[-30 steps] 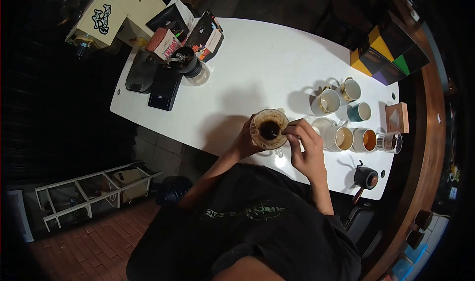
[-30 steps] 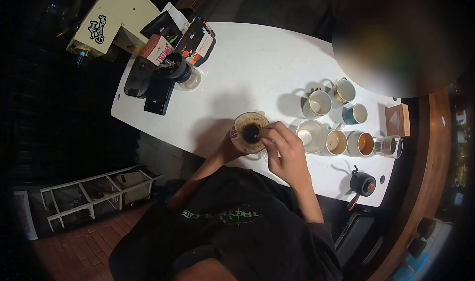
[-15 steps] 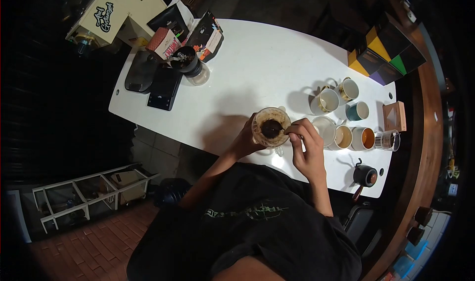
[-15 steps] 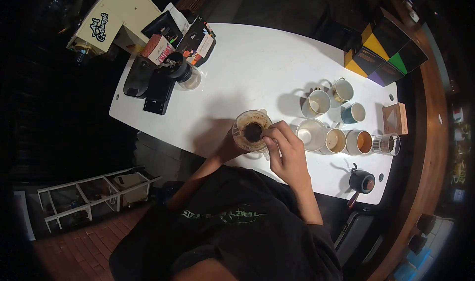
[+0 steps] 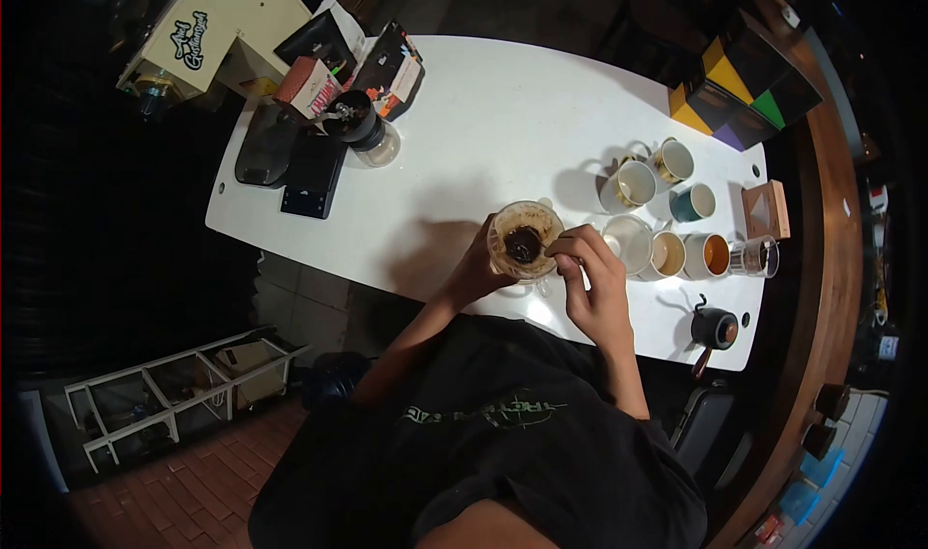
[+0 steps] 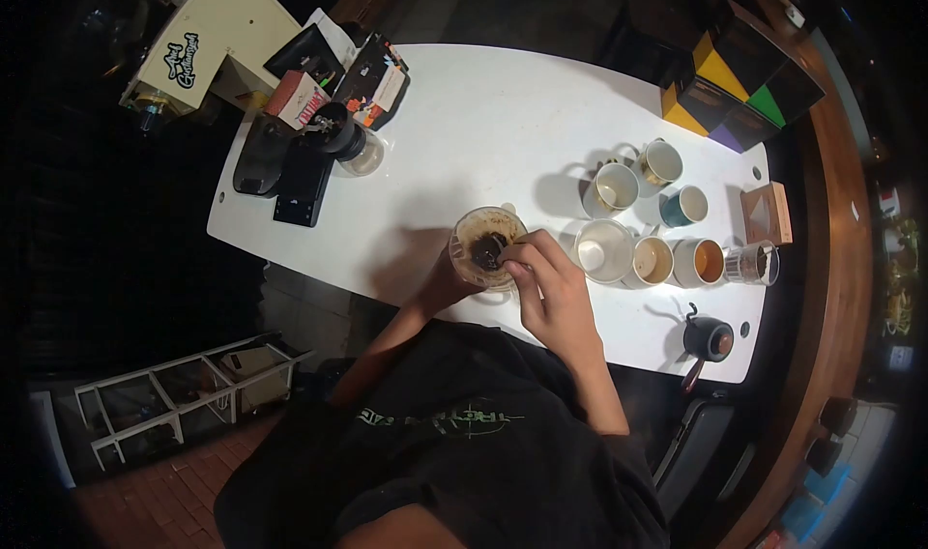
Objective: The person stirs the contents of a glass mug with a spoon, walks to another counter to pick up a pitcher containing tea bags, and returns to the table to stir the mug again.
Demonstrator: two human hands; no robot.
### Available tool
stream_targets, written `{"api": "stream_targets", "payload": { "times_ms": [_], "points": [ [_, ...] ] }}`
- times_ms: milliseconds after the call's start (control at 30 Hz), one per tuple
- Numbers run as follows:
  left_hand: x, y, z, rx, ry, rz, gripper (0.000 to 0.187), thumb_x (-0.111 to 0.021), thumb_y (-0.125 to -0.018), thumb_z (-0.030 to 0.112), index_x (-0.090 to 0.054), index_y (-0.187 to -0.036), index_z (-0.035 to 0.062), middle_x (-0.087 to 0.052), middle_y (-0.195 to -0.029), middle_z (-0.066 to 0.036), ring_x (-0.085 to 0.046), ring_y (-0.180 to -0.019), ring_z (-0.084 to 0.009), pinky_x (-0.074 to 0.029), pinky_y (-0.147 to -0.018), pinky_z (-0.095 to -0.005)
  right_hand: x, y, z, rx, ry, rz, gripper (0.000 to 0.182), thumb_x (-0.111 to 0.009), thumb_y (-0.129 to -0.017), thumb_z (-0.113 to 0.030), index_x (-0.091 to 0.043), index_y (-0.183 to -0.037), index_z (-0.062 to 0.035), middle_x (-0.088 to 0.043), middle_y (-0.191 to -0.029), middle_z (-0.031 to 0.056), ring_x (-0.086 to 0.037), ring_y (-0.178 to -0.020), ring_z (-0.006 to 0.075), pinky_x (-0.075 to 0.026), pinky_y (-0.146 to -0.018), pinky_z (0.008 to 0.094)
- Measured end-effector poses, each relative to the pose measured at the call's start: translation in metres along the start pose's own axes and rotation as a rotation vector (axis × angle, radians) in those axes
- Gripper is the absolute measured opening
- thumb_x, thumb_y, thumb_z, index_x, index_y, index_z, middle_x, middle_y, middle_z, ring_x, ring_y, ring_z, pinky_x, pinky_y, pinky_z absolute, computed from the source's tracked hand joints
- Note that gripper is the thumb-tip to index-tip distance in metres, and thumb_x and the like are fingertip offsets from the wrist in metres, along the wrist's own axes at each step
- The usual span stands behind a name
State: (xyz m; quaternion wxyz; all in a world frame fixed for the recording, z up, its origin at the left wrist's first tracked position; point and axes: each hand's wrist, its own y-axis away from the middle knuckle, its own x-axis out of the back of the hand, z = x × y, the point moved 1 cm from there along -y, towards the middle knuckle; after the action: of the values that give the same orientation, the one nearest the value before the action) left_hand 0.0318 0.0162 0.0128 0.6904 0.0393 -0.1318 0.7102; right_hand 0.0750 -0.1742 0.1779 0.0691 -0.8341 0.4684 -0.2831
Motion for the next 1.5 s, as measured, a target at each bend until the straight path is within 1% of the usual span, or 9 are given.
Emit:
{"api": "stream_targets", "payload": {
  "times_ms": [133, 633, 733, 800, 900, 1000, 1133, 1333, 1500],
  "points": [
    [-0.001, 0.000, 0.008, -0.011, -0.005, 0.015, 0.081, -0.093, -0.073, 0.025, -0.049, -0.138, 0.0032, -0.057, -0.131, -0.014, -0.060, -0.121, -0.0285, -0.050, -0.103, -0.0402, 0.003, 0.000, -0.001, 0.026, 0.017, 0.013, 0.006, -0.061, -0.093, 0.002, -0.065, -0.097, 0.0011, -0.062, -0.093, 0.0140, -0.063, -0.078, 0.0291, -0.050, -0.072, 0.0350],
    [-0.002, 0.001, 0.007, -0.057, -0.051, 0.040, 0.084, -0.093, -0.073, 0.024, -0.047, -0.139, 0.0026, -0.056, -0.132, -0.013, -0.058, -0.123, -0.0279, -0.049, -0.105, -0.0411, -0.010, -0.002, 0.010, 0.049, 0.081, -0.025, 0.007, -0.066, -0.089, 0.000, -0.065, -0.096, -0.0015, -0.060, -0.088, 0.0134, -0.062, -0.068, 0.0337, -0.048, -0.061, 0.0408],
    [-0.002, 0.001, 0.009, -0.027, -0.010, 0.033, 0.085, -0.093, -0.073, 0.025, -0.046, -0.140, 0.0024, -0.057, -0.132, -0.013, -0.058, -0.124, -0.0270, -0.049, -0.105, -0.0407, -0.006, -0.004, 0.005, 0.058, 0.045, 0.034, 0.005, -0.065, -0.090, 0.000, -0.065, -0.095, -0.0012, -0.060, -0.088, 0.0139, -0.061, -0.067, 0.0334, -0.048, -0.060, 0.0401],
    [0.000, 0.000, 0.009, -0.017, 0.019, 0.032, 0.086, -0.093, -0.074, 0.026, -0.045, -0.140, 0.0023, -0.057, -0.132, -0.013, -0.058, -0.124, -0.0264, -0.049, -0.105, -0.0405, -0.003, -0.002, 0.004, -0.106, 0.096, -0.095, 0.005, -0.061, -0.094, 0.001, -0.065, -0.097, 0.0018, -0.063, -0.092, 0.0130, -0.063, -0.078, 0.0279, -0.051, -0.069, 0.0335],
    [-0.001, 0.000, 0.005, -0.037, 0.022, 0.024, 0.086, -0.093, -0.074, 0.026, -0.044, -0.141, 0.0020, -0.057, -0.132, -0.013, -0.058, -0.123, -0.0251, -0.049, -0.104, -0.0397, -0.004, 0.000, 0.005, -0.041, 0.029, -0.038, 0.006, -0.060, -0.095, 0.001, -0.065, -0.097, 0.0016, -0.063, -0.093, 0.0126, -0.062, -0.076, 0.0273, -0.050, -0.066, 0.0322],
    [0.000, 0.000, 0.005, 0.003, 0.063, 0.013, 0.084, -0.093, -0.074, 0.025, -0.045, -0.139, 0.0016, -0.057, -0.131, -0.013, -0.059, -0.122, -0.0251, -0.050, -0.103, -0.0393, -0.007, -0.001, 0.007, 0.025, 0.083, 0.043, 0.005, -0.063, -0.093, -0.001, -0.066, -0.097, -0.0017, -0.060, -0.088, 0.0119, -0.061, -0.066, 0.0298, -0.047, -0.059, 0.0383],
    [0.000, 0.000, 0.008, -0.013, -0.019, 0.013, 0.082, -0.093, -0.074, 0.024, -0.047, -0.138, 0.0013, -0.059, -0.130, -0.013, -0.061, -0.121, -0.0257, -0.051, -0.102, -0.0390, -0.003, 0.001, 0.005, -0.063, 0.075, -0.041, 0.005, -0.063, -0.093, -0.001, -0.066, -0.097, -0.0013, -0.060, -0.088, 0.0123, -0.060, -0.066, 0.0291, -0.048, -0.060, 0.0373],
    [0.000, 0.002, 0.015, 0.041, 0.056, 0.035, 0.082, -0.093, -0.073, 0.024, -0.048, -0.138, 0.0022, -0.059, -0.129, -0.013, -0.061, -0.119, -0.0263, -0.050, -0.103, -0.0394, 0.001, 0.005, 0.005, -0.002, -0.019, 0.053, 0.007, -0.063, -0.093, -0.001, -0.066, -0.099, -0.0010, -0.059, -0.088, 0.0121, -0.059, -0.067, 0.0287, -0.048, -0.060, 0.0359],
    [0.000, 0.000, 0.013, 0.019, -0.001, 0.030, 0.082, -0.093, -0.073, 0.024, -0.048, -0.138, 0.0022, -0.059, -0.129, -0.012, -0.060, -0.121, -0.0260, -0.050, -0.103, -0.0396, -0.001, 0.003, 0.006, 0.031, 0.078, -0.047, 0.006, -0.064, -0.092, -0.001, -0.066, -0.098, -0.0013, -0.060, -0.089, 0.0118, -0.060, -0.066, 0.0302, -0.048, -0.061, 0.0364]
  ]
}}
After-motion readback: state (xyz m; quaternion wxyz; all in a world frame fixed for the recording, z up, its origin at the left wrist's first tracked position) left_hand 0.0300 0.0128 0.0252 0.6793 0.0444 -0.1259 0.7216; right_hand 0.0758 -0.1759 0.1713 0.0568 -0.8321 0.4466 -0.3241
